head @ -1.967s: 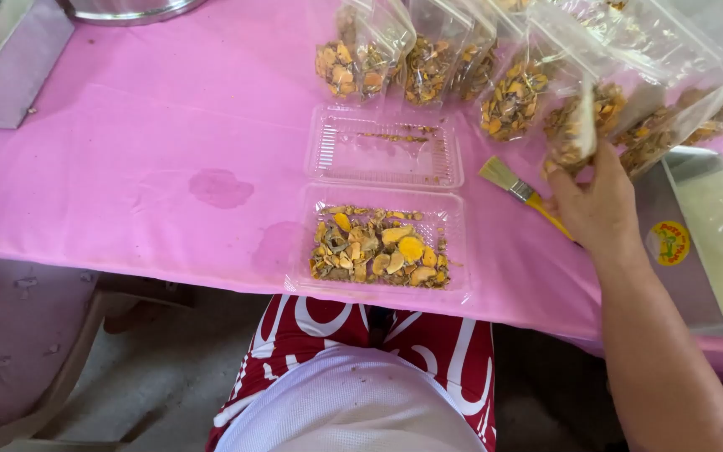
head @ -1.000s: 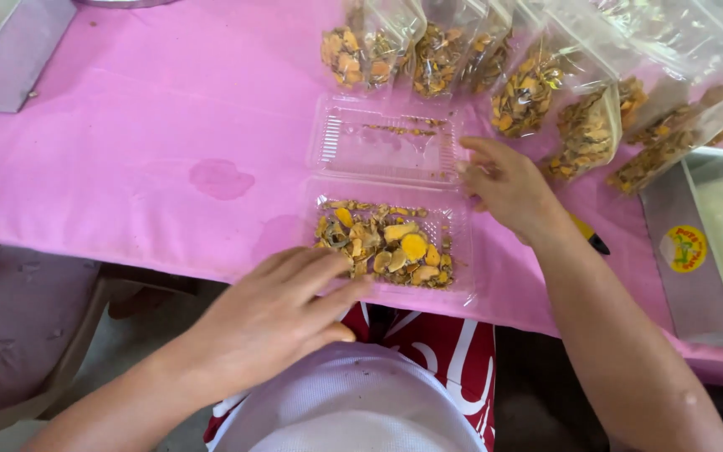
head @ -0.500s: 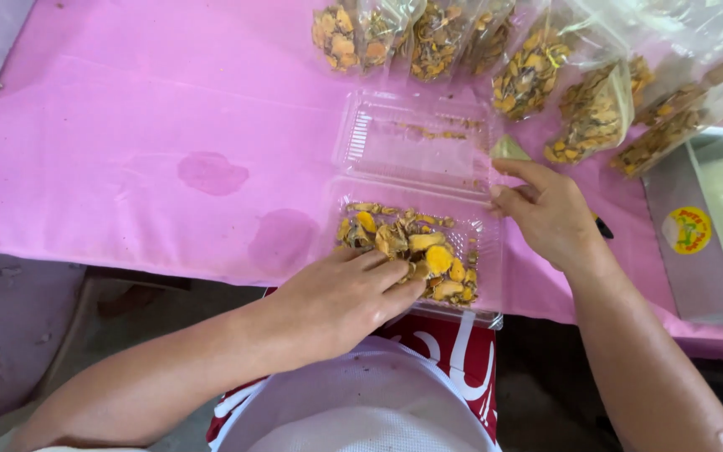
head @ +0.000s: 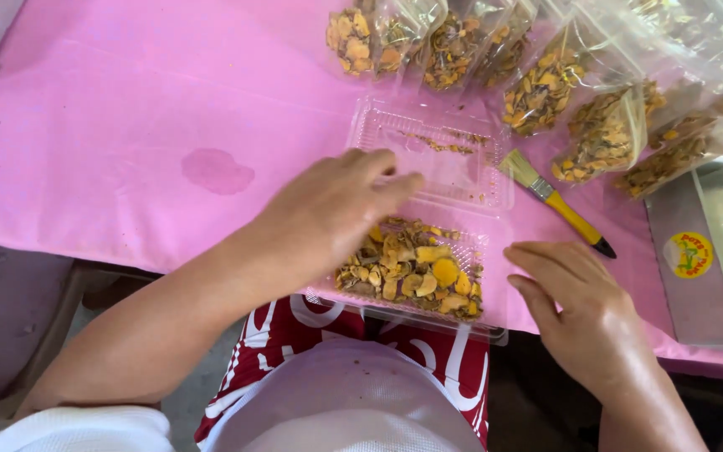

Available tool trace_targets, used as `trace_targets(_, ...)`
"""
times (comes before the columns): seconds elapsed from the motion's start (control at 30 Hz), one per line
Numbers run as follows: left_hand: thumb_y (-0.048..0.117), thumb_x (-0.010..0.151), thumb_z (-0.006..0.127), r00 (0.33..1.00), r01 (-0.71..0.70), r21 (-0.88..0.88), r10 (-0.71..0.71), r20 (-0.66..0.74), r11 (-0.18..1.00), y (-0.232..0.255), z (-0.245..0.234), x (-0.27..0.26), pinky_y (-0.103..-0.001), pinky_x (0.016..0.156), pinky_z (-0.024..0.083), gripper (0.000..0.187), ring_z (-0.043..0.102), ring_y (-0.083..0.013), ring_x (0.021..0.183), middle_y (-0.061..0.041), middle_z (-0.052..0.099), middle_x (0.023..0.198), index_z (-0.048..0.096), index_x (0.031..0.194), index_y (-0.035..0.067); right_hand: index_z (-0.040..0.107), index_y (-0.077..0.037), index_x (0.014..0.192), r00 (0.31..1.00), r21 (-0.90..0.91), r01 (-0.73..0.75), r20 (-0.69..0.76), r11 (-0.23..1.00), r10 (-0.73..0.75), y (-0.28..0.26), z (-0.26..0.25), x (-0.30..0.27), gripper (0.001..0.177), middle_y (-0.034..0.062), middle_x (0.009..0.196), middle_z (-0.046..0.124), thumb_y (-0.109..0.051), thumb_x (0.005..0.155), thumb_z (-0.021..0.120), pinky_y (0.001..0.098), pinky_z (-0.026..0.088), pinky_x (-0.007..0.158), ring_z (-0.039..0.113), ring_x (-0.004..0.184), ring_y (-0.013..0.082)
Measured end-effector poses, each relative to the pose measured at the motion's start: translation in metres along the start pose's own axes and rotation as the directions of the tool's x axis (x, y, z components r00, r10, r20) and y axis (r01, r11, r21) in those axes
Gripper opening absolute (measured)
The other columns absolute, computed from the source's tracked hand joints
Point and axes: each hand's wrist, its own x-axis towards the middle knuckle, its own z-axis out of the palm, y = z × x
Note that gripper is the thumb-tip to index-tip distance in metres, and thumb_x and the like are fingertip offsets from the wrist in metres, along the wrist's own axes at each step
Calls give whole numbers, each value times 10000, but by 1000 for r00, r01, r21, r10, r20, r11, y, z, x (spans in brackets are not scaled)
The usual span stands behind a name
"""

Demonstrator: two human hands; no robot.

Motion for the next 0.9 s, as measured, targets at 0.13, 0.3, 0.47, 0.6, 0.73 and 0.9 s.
trace_targets(0.13, -82, 837, 671, 972, -171, 263, 205, -111, 950, -30, 18, -19, -402, 836, 608, 505, 645, -317, 980, -222, 659, 1175, 595, 1334, -26, 711, -65, 1146, 972, 20, 194, 134, 981, -195, -9, 17, 16, 206, 62, 1123, 732, -109, 948, 670, 400, 457, 898, 638, 948, 250)
trace_targets(0.3, -121, 826, 634, 971, -224, 165, 234, -43, 960, -21, 36, -11, -449, 867, 586, 474, 651, -361, 1028, -218, 686, 1158, 641, 1282, 6, 659, -180, 1249, 887, -251, 308, 425, 918, -181, -9, 46, 39, 402, 7, 1162, 698, -181, 847, 646, 458, 444, 848, 627, 1041, 280)
trace_targets(0.47, -93, 927, 603, 948, -303, 155, 314, -54, 940, -28, 40, 13, -339, 837, 611, 313, 727, -289, 914, -217, 715, 978, 672, 1228, -46, 640, -191, 1094, 936, -317, 221, 336, 922, -108, 16, 65, 42, 360, -12, 1004, 634, -389, 808, 733, 407, 457, 920, 621, 1000, 223)
trace_targets(0.6, -42, 972, 552, 984, -175, -92, 175, -6, 980, -19, 32, 24, -352, 886, 605, 284, 734, -278, 933, -211, 719, 1001, 650, 1238, -58, 648, -181, 971, 976, -69, 83, 207, 994, -68, 20, 61, 44, 258, -21, 854, 643, -251, 783, 811, 375, 507, 826, 686, 875, 217)
trace_targets(0.73, 78, 978, 612, 992, -30, -425, 80, 100, 905, -4, 19, 19, -335, 897, 605, 217, 758, -241, 906, -172, 760, 976, 711, 1143, -23, 737, -158, 934, 990, 409, -133, 97, 903, 102, 12, 44, 54, 175, -57, 728, 664, -132, 803, 849, 271, 530, 788, 658, 740, 83)
trace_targets(0.9, 82, 964, 626, 997, 13, -527, 27, 69, 850, -6, 17, 18, -352, 870, 607, 202, 753, -243, 881, -171, 766, 950, 729, 1106, -17, 734, -63, 1095, 971, 662, -230, 114, 713, 208, -7, 38, 59, 298, 31, 854, 723, 3, 817, 817, 284, 570, 840, 695, 833, 93)
